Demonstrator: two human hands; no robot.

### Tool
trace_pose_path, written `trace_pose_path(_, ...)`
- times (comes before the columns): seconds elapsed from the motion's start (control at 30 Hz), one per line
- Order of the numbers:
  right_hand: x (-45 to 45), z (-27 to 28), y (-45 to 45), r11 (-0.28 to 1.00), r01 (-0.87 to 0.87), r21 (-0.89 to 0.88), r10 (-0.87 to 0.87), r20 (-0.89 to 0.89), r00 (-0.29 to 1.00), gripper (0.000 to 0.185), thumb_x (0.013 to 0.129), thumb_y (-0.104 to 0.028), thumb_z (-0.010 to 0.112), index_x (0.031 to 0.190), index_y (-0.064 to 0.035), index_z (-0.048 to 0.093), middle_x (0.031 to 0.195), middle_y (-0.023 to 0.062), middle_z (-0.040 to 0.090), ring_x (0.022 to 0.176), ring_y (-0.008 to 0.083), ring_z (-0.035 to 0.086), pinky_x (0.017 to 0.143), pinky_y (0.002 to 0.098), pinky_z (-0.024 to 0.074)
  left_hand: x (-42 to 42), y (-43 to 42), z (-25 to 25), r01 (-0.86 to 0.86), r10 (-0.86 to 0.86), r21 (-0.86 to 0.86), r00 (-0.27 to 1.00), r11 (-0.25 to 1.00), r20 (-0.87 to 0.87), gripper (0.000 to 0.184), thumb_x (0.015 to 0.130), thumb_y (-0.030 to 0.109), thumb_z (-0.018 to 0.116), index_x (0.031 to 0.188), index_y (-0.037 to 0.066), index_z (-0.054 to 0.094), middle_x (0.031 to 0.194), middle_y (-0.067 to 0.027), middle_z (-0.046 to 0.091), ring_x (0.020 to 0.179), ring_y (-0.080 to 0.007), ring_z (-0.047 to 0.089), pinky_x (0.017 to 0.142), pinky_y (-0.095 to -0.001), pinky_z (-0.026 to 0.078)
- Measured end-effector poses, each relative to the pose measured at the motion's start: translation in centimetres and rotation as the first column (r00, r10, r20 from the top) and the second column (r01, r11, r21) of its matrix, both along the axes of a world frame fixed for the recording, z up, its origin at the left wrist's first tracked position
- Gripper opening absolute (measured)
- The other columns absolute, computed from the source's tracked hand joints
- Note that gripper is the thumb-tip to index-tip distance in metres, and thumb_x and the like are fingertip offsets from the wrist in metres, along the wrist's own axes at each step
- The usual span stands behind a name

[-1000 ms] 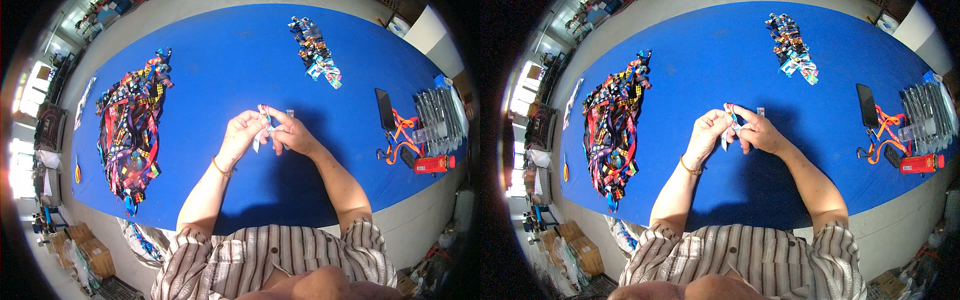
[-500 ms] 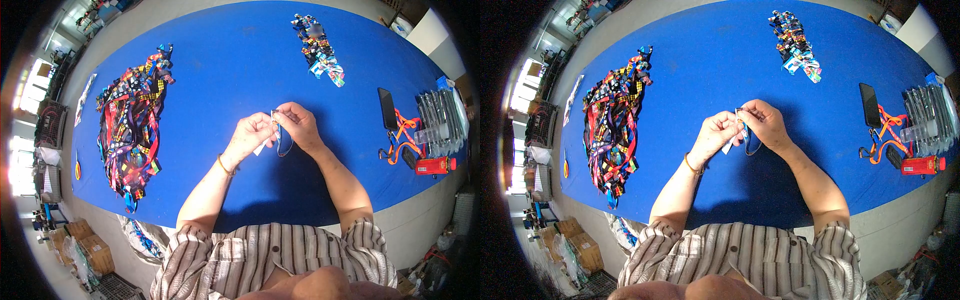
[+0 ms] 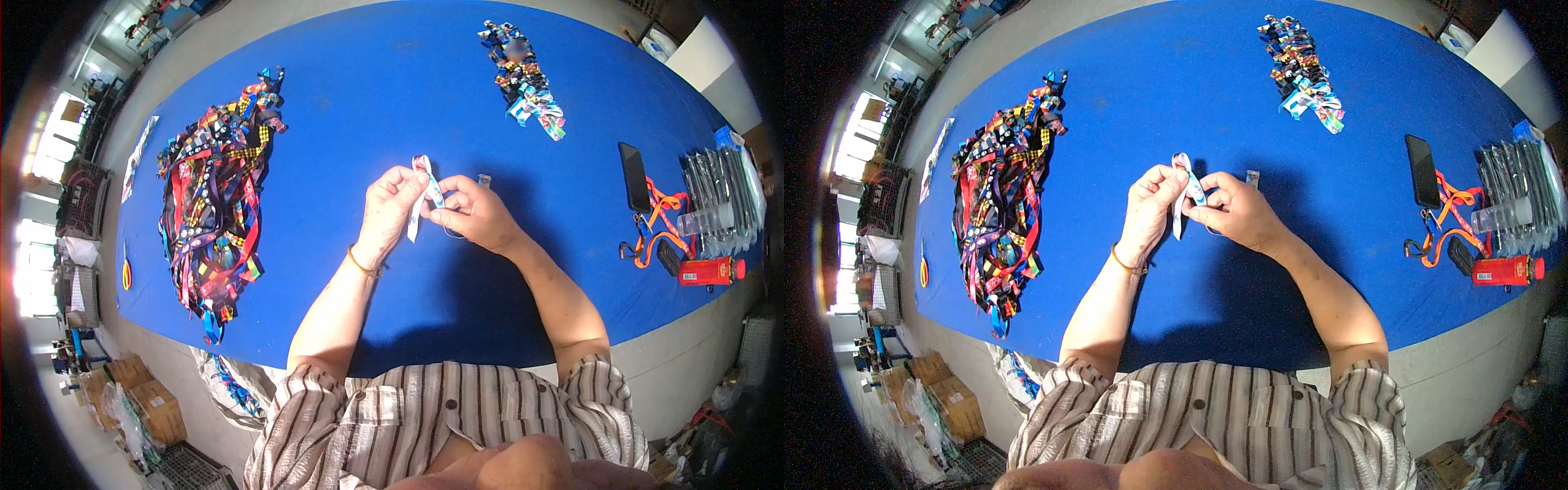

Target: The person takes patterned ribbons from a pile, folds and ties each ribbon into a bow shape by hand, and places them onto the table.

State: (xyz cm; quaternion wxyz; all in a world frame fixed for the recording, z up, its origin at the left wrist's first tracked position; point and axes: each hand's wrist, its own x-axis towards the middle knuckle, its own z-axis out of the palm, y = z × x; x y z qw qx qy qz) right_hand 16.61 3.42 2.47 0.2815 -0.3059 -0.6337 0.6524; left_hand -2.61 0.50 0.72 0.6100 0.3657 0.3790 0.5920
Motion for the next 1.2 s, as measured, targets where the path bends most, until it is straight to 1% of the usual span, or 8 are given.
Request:
trace_pose_path(0.33, 0.4, -1.0, 0.1, 1.000, -0.029, 0.008, 0.029, 0.025, 0.999, 0.018, 0.092, -0.007, 0.072, 0.100, -0.0009, 0.058, 0.084, -0.0019, 0.061, 0.075, 0.0030, 0.053, 0.063, 0.0242, 0.0452, -0.6, 0.6, 0.5, 0.010, -0.017, 0.029, 0.967, 1.000, 0.255, 0.017, 0.104, 0.021, 0.056, 0.096, 0.005, 0.056, 0.109, -0.0265, 0.071, 0.054, -0.0164, 0.061, 0.055, -0.0300, 0.055)
trace_pose_path(0.43, 0.3, 1.0, -0.5, 0.987, 0.007, 0.160, -0.030, 0.138, 0.990, 0.019, 0.091, -0.007, 0.072, 0.103, -0.0021, 0.057, 0.083, 0.0037, 0.065, 0.072, 0.0083, 0.060, 0.064, 0.0283, 0.0487, -0.6, 0.5, 0.6, 0.038, -0.047, 0.033, 0.941, 0.999, 0.334, 0.017, 0.104, 0.021, 0.057, 0.097, 0.006, 0.055, 0.103, -0.0250, 0.072, 0.052, -0.0172, 0.060, 0.054, -0.0311, 0.055)
trace_pose_path(0.53, 0.2, 1.5, -0.4, 0.864, 0.116, 0.490, -0.232, 0.184, 0.955, 0.023, 0.090, -0.007, 0.071, 0.108, -0.0037, 0.057, 0.085, 0.0117, 0.068, 0.072, 0.0191, 0.067, 0.066, 0.0335, 0.0523, -0.7, 0.4, 0.4, 0.031, -0.045, 0.046, 0.936, 0.998, 0.349, 0.017, 0.104, 0.022, 0.057, 0.098, 0.007, 0.056, 0.097, -0.0216, 0.073, 0.052, -0.0168, 0.059, 0.055, -0.0319, 0.055)
trace_pose_path(0.63, 0.2, 2.4, -0.4, 0.851, 0.180, 0.493, -0.336, 0.248, 0.908, 0.025, 0.090, -0.009, 0.070, 0.111, -0.0046, 0.058, 0.092, 0.0171, 0.070, 0.078, 0.0308, 0.071, 0.068, 0.0386, 0.0550, -0.7, 0.3, 0.3, 0.028, -0.034, 0.024, 0.947, 0.999, 0.320, 0.016, 0.106, 0.021, 0.053, 0.099, 0.007, 0.053, 0.094, -0.0210, 0.073, 0.051, -0.0167, 0.059, 0.056, -0.0323, 0.055)
trace_pose_path(0.83, 1.0, 1.2, 0.8, 0.543, 0.106, 0.833, -0.480, 0.204, 0.853, 0.020, 0.095, -0.016, 0.065, 0.112, -0.0062, 0.061, 0.099, 0.0148, 0.071, 0.085, 0.0343, 0.071, 0.070, 0.0425, 0.0567, -0.6, 0.4, 0.5, 0.034, -0.032, -0.001, 0.944, 0.999, 0.328, 0.018, 0.107, 0.024, 0.053, 0.098, 0.008, 0.050, 0.093, -0.0223, 0.072, 0.050, -0.0173, 0.059, 0.057, -0.0326, 0.055)
trace_pose_path(0.97, 1.1, 1.0, 1.0, 0.550, 0.120, 0.827, -0.426, 0.154, 0.892, 0.016, 0.096, -0.017, 0.064, 0.108, -0.0079, 0.069, 0.098, 0.0134, 0.072, 0.083, 0.0330, 0.071, 0.070, 0.0416, 0.0570, -0.4, 0.2, 1.4, 0.024, -0.025, 0.006, 0.940, 1.000, 0.340, 0.020, 0.106, 0.027, 0.053, 0.099, 0.009, 0.050, 0.092, -0.0251, 0.071, 0.049, -0.0184, 0.060, 0.054, -0.0325, 0.055)
trace_pose_path(1.03, 0.9, 1.1, 0.8, 0.564, 0.148, 0.812, -0.414, 0.124, 0.902, 0.015, 0.096, -0.017, 0.064, 0.106, -0.0080, 0.071, 0.095, 0.0134, 0.072, 0.080, 0.0315, 0.071, 0.069, 0.0401, 0.0568, -0.6, 0.1, 1.6, 0.095, -0.108, 0.054, 0.930, 0.994, 0.351, 0.022, 0.105, 0.029, 0.055, 0.102, 0.008, 0.050, 0.091, -0.0248, 0.071, 0.046, -0.0192, 0.059, 0.049, -0.0316, 0.055)
trace_pose_path(1.2, 1.0, 1.1, 0.9, 0.939, 0.197, 0.283, -0.236, 0.109, 0.966, 0.015, 0.099, -0.014, 0.063, 0.105, -0.0042, 0.071, 0.079, 0.0063, 0.070, 0.065, 0.0151, 0.067, 0.057, 0.0291, 0.0509, -0.6, -0.1, 2.0, 0.162, -0.165, 0.029, 0.966, 0.986, 0.199, 0.024, 0.105, 0.032, 0.055, 0.105, 0.008, 0.048, 0.081, -0.0230, 0.070, 0.039, -0.0182, 0.054, 0.042, -0.0291, 0.048)
